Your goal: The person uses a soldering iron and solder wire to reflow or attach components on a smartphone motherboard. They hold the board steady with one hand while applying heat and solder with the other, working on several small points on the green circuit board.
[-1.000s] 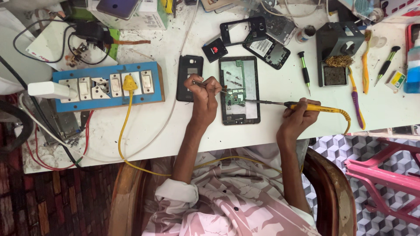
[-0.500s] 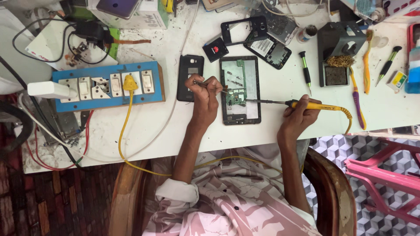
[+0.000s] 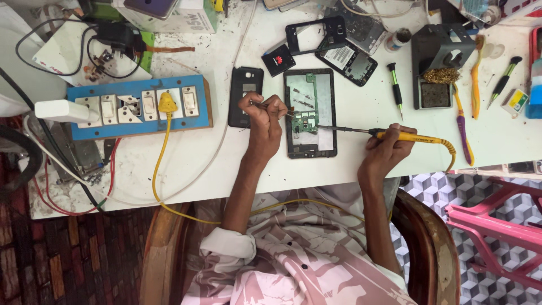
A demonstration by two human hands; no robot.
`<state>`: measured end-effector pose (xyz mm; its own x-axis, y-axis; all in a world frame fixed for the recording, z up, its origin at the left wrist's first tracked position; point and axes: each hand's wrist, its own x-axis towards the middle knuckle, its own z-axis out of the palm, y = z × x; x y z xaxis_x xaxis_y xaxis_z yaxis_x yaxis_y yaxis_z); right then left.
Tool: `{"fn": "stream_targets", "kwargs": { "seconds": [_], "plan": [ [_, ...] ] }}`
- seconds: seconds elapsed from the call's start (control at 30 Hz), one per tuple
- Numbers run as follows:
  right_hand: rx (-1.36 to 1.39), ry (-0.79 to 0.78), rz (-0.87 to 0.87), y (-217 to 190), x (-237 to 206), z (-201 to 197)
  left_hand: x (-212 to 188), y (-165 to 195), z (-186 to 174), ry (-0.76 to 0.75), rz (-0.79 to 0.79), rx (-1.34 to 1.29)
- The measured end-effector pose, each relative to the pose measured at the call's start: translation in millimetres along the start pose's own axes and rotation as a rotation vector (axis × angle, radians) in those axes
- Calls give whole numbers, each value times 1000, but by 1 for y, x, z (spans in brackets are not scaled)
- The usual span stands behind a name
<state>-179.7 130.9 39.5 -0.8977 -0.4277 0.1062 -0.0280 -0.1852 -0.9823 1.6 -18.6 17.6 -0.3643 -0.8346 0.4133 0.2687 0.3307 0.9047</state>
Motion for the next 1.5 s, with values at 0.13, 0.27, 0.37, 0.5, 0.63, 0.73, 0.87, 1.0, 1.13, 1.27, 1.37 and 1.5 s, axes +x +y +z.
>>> {"fn": "stream_targets", "kwargs": {
  "seconds": [0.13,0.27,0.37,0.5,0.63,0.73,0.87,1.0,1.13,1.27,1.37,1.5],
  "plan": [
    [19,-9,6,-2,0,0,0,-1,0,2,2,20],
    [-26,-28,-9,2,2,-1,-1,-2,1,6,-2,-7],
    [-34,-41,-25,4,2,-2,-1,-2,1,9,3,12],
    [6,-12,-12,6,2,-2,0,-2,0,12,2,19],
    [-37,-37,-37,5,2,-1,-1,-2,0,9,1,-9],
    [-56,-35,-38,4,1,-1,-2,-2,0,10,-9,-5],
    [-24,-26,-20,5,2,-1,-1,-1,0,5,-13,-6],
    [-8,-3,-17,7,4,-2,0,0,0,5,-6,-12],
    [-6,20,-12,8,4,-3,-1,0,0,-1,13,23],
    [-48,34,-6,8,4,-2,-1,0,1,3,-6,9],
    [-70,30,-8,6,4,0,0,0,1,3,-12,-6],
    [-48,21,-9,2,3,4,0,1,0,5,2,22]
  ]
}}
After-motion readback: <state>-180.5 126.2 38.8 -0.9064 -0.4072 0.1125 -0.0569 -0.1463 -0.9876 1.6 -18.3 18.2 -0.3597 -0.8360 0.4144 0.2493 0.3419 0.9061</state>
